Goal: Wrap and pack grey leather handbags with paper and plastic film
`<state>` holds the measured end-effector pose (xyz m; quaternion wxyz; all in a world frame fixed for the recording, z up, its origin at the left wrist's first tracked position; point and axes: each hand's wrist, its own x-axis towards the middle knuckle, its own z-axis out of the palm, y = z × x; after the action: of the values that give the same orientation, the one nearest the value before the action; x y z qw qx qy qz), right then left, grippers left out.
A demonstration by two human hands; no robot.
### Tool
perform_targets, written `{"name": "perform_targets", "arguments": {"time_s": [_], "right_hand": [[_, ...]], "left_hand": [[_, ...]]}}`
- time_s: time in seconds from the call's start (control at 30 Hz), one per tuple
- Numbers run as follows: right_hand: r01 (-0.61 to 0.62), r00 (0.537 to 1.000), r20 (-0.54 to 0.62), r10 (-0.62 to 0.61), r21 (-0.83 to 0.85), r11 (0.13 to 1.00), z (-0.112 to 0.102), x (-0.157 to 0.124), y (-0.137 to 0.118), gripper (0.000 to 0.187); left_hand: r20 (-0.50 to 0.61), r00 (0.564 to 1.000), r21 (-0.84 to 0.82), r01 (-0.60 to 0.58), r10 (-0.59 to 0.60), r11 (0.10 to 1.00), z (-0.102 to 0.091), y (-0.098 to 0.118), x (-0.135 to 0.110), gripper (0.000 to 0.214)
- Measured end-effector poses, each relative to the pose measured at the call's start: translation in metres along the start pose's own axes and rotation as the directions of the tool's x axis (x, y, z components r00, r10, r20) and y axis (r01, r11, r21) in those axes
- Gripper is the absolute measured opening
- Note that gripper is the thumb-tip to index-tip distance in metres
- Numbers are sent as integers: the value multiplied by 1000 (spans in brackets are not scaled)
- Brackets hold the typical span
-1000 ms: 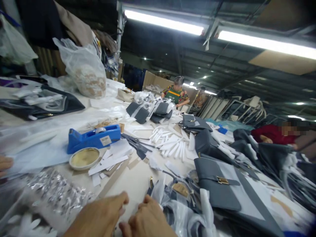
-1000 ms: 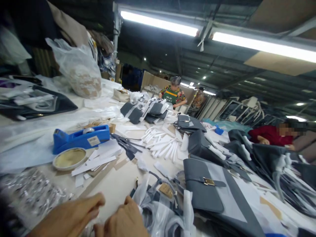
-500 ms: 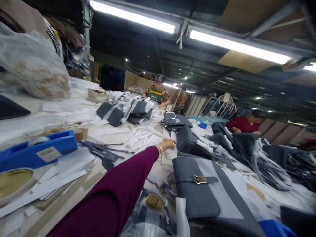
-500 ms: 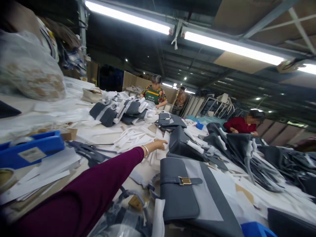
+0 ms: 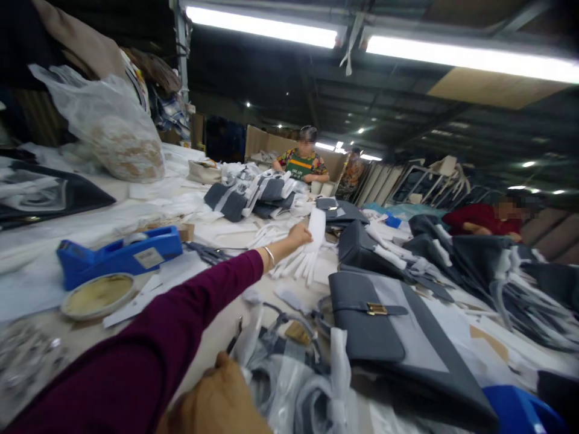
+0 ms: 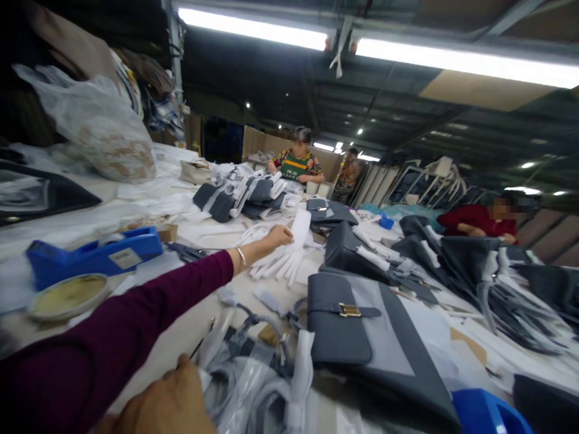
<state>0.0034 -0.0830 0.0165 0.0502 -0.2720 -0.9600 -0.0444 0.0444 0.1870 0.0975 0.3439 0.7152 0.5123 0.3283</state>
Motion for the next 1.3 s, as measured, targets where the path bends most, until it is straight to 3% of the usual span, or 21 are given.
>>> {"name": "perform_targets", "arguments": {"time_s": [0.1,0.2,0.27,0.33,0.4,0.5,0.67,0.87,1.17,1.3], "right_hand": [[-77,997,27,75,123,989,5,5,-6,40],[-127,989,89,115,142,982,2,7,-8,43],[-120,988,110,106,135,983,-5,8,-6,44],[-110,991,93,97,142,984,-11,8,-5,44],[-92,995,45,86,180,979,-16,6,-4,44],[-59,997,-30,69,267,962,-21,2,-4,44],[-3,991,-121,58,413,911,-29,-4,-5,36],[22,989,-143,48,450,893,-31,-7,-9,29],[19,987,-154,50,421,907,-29,-6,-7,32],[-25,997,-61,53,394,919,-22,-3,-4,33]], "left_hand": [[-83,991,-38,104,-107,994,-70,-44,-57,36],[-86,991,-170,89,-105,981,-134,-79,-153,63],[-11,994,-224,107,-113,969,-160,-88,-227,75],[85,987,-335,155,-134,929,-170,-92,-293,81],[164,972,-446,225,-168,866,-167,-97,-344,82],[243,936,-528,348,-255,774,-152,-109,-390,62],[195,948,-652,317,-251,689,-129,-126,-411,36],[190,980,-791,191,-63,581,-103,-131,-403,56],[104,993,-667,114,-59,736,-53,-133,-382,67],[38,998,-570,65,-53,819,-42,-135,-376,64]]}}
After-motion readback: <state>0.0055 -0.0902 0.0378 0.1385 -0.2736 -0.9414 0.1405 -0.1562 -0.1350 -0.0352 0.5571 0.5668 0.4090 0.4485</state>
